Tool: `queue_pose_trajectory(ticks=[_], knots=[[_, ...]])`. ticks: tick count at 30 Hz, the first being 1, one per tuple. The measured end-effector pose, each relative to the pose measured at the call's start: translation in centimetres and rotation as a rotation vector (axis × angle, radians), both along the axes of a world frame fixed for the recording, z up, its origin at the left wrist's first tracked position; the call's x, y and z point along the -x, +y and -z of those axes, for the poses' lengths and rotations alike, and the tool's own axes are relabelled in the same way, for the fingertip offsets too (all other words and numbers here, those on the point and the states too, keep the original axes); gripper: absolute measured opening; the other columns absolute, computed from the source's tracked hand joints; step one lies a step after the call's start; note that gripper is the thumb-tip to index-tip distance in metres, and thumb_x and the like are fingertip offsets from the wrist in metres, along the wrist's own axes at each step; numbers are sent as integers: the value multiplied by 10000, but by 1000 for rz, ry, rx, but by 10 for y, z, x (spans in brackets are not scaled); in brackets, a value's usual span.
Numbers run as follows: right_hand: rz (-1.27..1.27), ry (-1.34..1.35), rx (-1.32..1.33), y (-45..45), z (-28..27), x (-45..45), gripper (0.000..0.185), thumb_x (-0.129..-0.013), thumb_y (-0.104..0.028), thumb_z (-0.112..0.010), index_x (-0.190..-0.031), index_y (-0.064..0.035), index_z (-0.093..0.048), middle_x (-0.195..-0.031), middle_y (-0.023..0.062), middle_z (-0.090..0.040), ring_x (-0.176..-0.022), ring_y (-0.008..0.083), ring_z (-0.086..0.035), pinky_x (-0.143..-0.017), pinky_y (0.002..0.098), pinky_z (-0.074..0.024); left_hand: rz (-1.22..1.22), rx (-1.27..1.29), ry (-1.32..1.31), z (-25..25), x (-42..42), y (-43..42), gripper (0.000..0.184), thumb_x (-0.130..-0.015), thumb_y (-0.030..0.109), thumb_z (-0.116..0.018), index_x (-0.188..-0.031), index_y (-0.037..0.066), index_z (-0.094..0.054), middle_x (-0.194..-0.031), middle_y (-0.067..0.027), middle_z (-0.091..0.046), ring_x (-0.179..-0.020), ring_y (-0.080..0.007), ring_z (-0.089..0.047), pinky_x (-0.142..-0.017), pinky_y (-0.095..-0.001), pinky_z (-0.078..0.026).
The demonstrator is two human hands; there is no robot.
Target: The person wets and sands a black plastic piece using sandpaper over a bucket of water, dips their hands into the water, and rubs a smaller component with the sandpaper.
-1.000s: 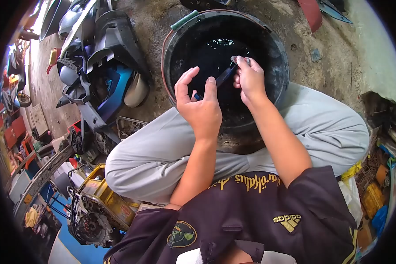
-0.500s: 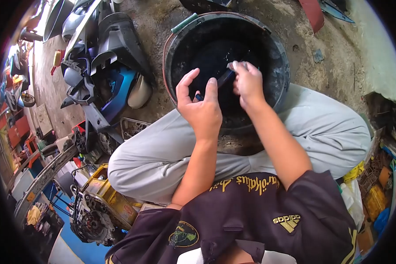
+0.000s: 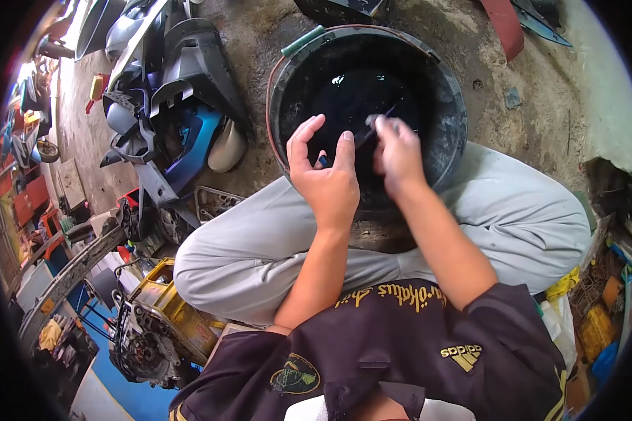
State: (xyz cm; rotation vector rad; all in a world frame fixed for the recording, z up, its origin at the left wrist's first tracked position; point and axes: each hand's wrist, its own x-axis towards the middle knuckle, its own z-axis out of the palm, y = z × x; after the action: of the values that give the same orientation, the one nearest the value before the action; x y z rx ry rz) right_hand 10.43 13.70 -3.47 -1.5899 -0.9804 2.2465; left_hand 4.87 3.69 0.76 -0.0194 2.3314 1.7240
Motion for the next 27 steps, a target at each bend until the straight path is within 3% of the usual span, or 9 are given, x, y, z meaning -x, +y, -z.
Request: queue_pose_trajectory(ticks=[2, 5, 9, 14, 16, 18, 22, 24, 27], knots=[[61, 12, -111, 12, 13, 10, 202, -1089, -244, -643, -990, -79, -702, -764, -53, -568, -617, 32, -443, -556, 245, -371, 6, -12, -13, -4, 0, 3, 385, -880, 82, -833, -1247, 93, -713, -1332, -59, -650, -1226, -203, -622, -946, -369, -507], [9, 19, -74, -19, 2, 4, 216, -1090, -251, -637, -987, -79, -718, -783, -57, -575, -616, 30, -439, -556, 244, -370, 33, 56, 118, 2, 5, -2, 390, -878, 85, -838, -1247, 93, -713, -1333, -55, -645, -1221, -201, -622, -940, -364, -508], [30, 55, -31, 7, 8, 11, 219, -1085, -271, -643, -993, -92, -730, -760, -63, -550, -584, 39, -449, -525, 246, -366, -11, 7, 65, -8, 4, 2, 390, -877, 81, -841, -1245, 82, -713, -1319, -56, -650, -1212, -204, -626, -956, -362, -507], [56, 127, 258, -25, -25, -2, 199, -1079, -315, -659, -964, -152, -677, -681, -84, -498, -491, 36, -389, -448, 259, -310, 35, 28, 207, 8, 9, -2, 371, -890, 65, -830, -1243, 60, -715, -1299, -71, -660, -1211, -222, -628, -997, -358, -496], [85, 121, 97, -11, 2, 4, 205, -1080, -327, -658, -967, -157, -680, -669, -89, -483, -478, 43, -381, -440, 262, -300, -18, -2, 81, -5, 5, 2, 367, -890, 61, -828, -1241, 51, -719, -1282, -84, -670, -1213, -240, -629, -1035, -367, -486], [85, 119, -33, 8, 14, 13, 217, -1083, -345, -655, -964, -166, -680, -652, -92, -455, -464, 50, -370, -435, 265, -294, 11, 33, 142, -3, 2, -1, 365, -894, 60, -827, -1241, 53, -716, -1277, -77, -666, -1208, -227, -625, -1028, -357, -486], [69, 102, 232, -25, -22, -4, 173, -1072, -303, -671, -969, -164, -680, -635, -103, -410, -480, 34, -354, -450, 257, -265, 9, 31, 106, -4, 2, 2, 350, -908, 68, -821, -1240, 56, -711, -1272, -61, -660, -1197, -205, -621, -1008, -351, -492], [108, 154, 168, -3, 13, -4, 177, -1062, -311, -685, -952, -176, -655, -640, -101, -394, -484, 39, -343, -455, 261, -257, 30, 31, 155, 4, 3, 2, 348, -907, 78, -823, -1237, 63, -711, -1281, -51, -658, -1200, -202, -621, -983, -355, -496], [129, 201, 218, 6, 1, 1, 190, -1059, -296, -685, -926, -185, -606, -655, -92, -386, -501, 45, -340, -469, 257, -260, 20, 37, 88, -6, -1, 3, 353, -905, 96, -825, -1238, 73, -711, -1295, -50, -652, -1209, -204, -618, -957, -368, -498]])
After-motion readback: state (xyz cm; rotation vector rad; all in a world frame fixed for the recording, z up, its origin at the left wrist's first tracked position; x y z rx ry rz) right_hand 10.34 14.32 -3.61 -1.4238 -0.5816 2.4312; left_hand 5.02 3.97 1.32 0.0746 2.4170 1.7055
